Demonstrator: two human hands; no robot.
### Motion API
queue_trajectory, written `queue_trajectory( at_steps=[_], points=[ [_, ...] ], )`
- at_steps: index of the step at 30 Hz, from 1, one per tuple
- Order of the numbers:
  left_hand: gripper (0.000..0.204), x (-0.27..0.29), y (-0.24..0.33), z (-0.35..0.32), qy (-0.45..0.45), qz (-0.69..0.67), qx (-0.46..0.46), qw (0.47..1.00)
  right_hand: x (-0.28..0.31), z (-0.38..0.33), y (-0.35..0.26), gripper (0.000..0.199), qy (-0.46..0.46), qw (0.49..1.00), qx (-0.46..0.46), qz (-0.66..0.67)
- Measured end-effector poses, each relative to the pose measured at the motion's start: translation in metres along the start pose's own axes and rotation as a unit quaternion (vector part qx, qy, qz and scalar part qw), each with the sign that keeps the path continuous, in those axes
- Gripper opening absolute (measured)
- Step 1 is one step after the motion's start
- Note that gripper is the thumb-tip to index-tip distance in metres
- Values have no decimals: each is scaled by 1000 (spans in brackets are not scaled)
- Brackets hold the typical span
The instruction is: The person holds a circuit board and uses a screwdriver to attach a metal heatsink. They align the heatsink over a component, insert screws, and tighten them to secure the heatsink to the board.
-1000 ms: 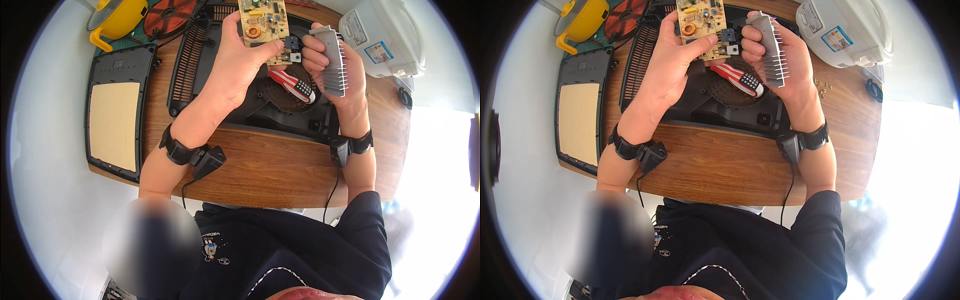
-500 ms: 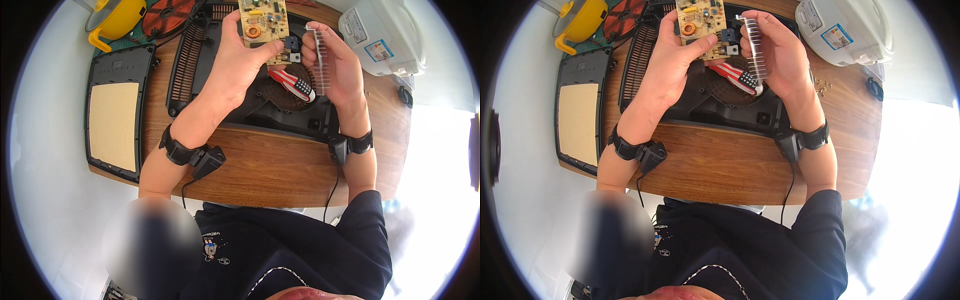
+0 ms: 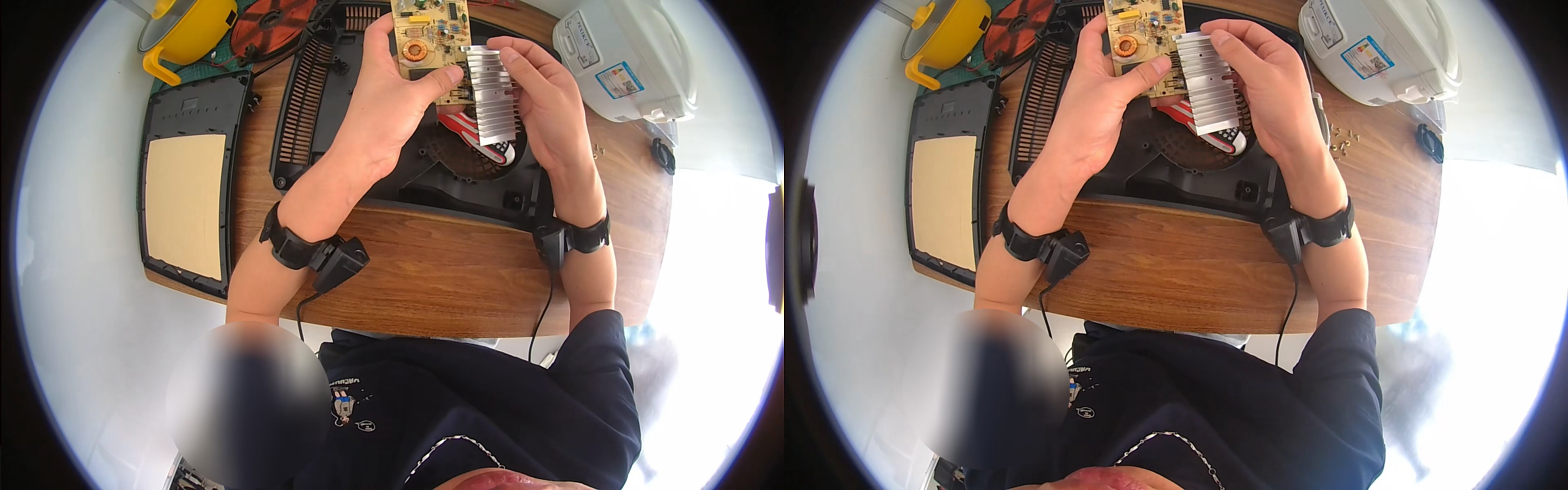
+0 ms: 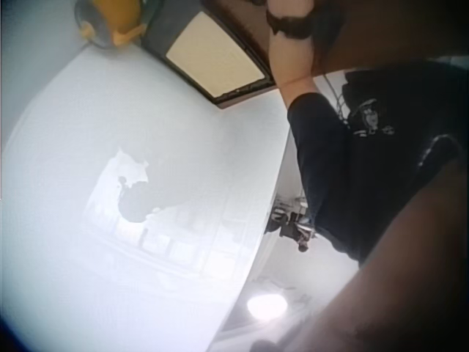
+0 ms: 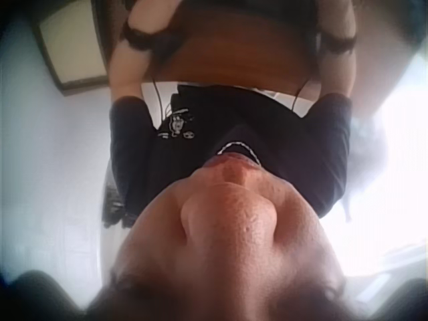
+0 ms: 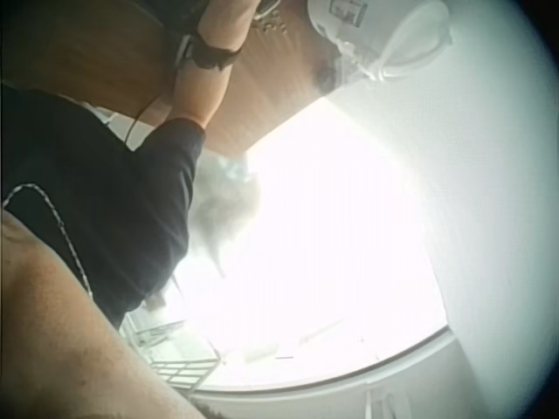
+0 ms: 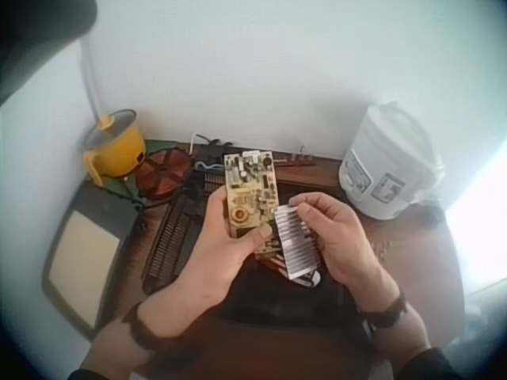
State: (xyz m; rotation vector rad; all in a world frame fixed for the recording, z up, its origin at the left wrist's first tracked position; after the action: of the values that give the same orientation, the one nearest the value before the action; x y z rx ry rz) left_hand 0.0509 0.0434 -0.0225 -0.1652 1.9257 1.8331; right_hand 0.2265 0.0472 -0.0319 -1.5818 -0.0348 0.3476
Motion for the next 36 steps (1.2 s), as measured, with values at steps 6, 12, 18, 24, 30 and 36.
queue_trajectory(
  at_steps=[6, 12, 18, 24, 30, 36],
  points=[
    [77, 14, -13, 2, -50, 38, -33, 997, -3, 1, -4, 25, -4, 999, 10, -41],
    [74, 17, -16, 3, -41, 25, -35, 998, -5, 0, -6, 26, -1, 997, 21, -70],
    [45, 10, -10, 2, -32, -63, 1, 998, -4, -1, -8, 26, 8, 996, 22, -82],
    [41, 10, -7, 0, -29, -81, 3, 996, -4, -1, -9, 27, 20, 996, 28, -86],
    [55, 9, -6, -1, -42, -27, -24, 998, -4, -3, -13, 27, 21, 992, 34, -121],
    [69, 4, -5, -1, -51, -1, -29, 998, -10, -7, -18, 27, 23, 988, 38, -146]
  ],
)
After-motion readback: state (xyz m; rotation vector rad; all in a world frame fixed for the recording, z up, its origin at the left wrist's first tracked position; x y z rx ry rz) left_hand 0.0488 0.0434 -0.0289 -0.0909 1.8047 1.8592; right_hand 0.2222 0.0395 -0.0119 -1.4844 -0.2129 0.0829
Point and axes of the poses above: each hand's wrist, its own z-axis towards the middle knuckle, its own x-axis out of the back of the hand, y = z × x, the point moved 7 cm from there along z, towards the middle knuckle, and after that the axes turned 10 degrees about -y, right-handed, at the moved point
